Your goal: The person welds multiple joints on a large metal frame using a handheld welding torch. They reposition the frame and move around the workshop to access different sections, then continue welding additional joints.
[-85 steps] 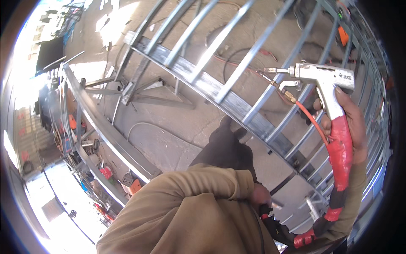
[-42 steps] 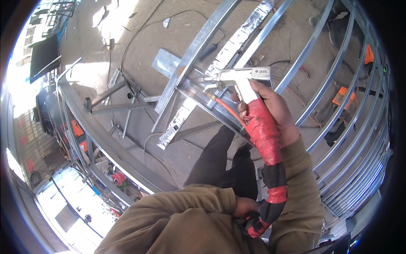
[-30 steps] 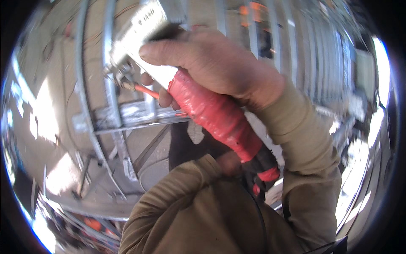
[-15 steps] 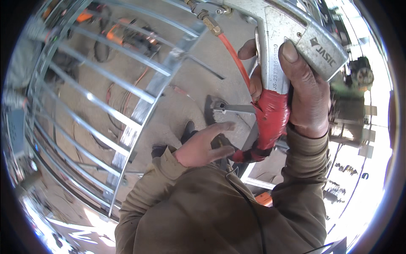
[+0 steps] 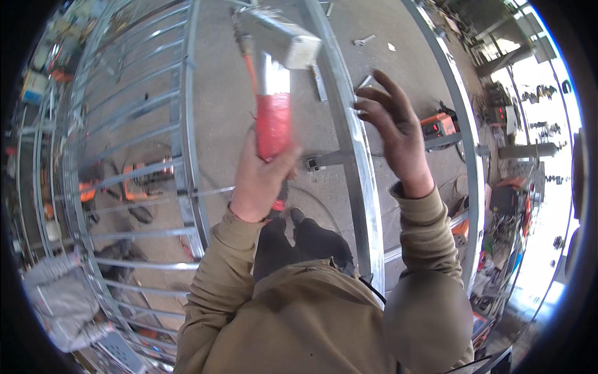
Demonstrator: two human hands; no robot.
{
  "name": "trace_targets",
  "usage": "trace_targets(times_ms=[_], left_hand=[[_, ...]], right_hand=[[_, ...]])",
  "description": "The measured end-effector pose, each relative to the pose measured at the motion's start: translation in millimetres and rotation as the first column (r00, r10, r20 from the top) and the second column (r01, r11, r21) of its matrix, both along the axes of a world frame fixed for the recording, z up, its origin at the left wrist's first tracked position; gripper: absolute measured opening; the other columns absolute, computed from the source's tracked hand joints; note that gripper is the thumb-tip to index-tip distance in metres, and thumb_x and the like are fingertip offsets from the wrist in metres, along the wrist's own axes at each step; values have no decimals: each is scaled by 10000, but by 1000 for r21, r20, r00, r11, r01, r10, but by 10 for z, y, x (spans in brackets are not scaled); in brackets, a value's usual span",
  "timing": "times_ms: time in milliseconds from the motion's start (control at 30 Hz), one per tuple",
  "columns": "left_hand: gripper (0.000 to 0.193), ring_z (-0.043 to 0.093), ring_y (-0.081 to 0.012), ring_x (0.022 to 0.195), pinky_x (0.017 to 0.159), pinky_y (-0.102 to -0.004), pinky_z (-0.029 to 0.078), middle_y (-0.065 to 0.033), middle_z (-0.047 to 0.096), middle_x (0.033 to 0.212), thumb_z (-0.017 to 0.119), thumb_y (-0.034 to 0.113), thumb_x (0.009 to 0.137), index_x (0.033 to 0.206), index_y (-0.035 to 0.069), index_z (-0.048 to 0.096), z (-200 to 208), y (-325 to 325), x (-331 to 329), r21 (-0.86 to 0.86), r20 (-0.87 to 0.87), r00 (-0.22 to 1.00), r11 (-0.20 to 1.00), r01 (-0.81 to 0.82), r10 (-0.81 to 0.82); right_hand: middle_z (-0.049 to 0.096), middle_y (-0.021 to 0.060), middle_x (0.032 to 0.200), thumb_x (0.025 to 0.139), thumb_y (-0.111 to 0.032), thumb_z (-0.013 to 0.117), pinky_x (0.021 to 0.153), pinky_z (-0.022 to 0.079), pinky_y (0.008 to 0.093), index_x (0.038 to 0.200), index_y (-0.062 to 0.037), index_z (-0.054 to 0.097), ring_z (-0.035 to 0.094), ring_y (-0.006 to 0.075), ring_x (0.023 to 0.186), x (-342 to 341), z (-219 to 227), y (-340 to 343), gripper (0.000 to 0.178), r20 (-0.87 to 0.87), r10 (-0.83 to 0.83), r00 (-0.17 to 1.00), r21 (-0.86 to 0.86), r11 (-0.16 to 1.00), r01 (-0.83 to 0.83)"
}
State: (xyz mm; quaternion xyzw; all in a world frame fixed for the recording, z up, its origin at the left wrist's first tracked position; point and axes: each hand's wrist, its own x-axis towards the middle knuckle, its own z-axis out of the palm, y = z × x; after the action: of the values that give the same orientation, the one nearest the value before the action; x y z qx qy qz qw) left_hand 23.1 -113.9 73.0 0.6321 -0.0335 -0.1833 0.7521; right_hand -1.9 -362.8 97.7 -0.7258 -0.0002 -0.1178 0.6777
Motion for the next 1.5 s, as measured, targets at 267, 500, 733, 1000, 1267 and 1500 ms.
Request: trace_targets(times_ms=[267,500,733,1000,1267,1500], left_hand=[[260,573,-96,613,543,-270,481,-3,576,786,744,193,947,1064,68,548,-1060,-560,1434,117,-250,964,991,-58,86],[193,562,-143,557,506,-315,448,-25,599,721,762,139,882,947,69,594,-2761,-1087,2438,535,-538,841,744,400,-65],[91,610,-165,667,588,-318,485,-43,632,776,699,107,943,968,47,635,-3612,-1234,1535,283,-866,491,900,332,91],[316,694,-233,1008,906,-375,568,-92,720,1138,498,231,1064,1271,43,644,-3369,-1866,606,293,-818,500,954,-65,285],[317,689,-210,1044,876,-357,578,-117,706,1192,605,201,1036,1275,-8,622,-3855,-1963,1517,78,-797,600,997,-3,64],[314,687,-213,1046,881,-356,576,-117,705,1198,595,202,1040,1272,-8,623,-4153,-2140,2004,79,-730,682,997,13,49]], right_hand=[[668,104,1217,1039,-176,611,848,554,306,1470,-13,509,667,158,1009,-643,-1757,-1528,472,-545,-506,669,-62,820,569],[694,128,1166,1020,-177,601,838,567,324,1456,0,541,678,187,948,-188,-3687,-1897,475,-807,-241,540,178,772,611],[694,177,1241,1012,-198,622,967,525,339,1383,42,610,667,230,1110,651,-4529,-1704,441,-829,122,545,333,891,307],[675,175,1327,981,-169,668,1047,471,340,1378,102,604,630,216,1191,814,-4519,-1557,485,-763,410,500,578,779,243],[625,169,1426,972,-387,684,1107,439,385,1447,17,578,575,231,1288,933,-4683,-1398,632,-615,476,628,577,815,-53],[732,130,1087,886,-263,789,799,584,377,1156,33,696,716,225,885,1301,-4796,-1465,411,-734,357,578,678,418,604]])
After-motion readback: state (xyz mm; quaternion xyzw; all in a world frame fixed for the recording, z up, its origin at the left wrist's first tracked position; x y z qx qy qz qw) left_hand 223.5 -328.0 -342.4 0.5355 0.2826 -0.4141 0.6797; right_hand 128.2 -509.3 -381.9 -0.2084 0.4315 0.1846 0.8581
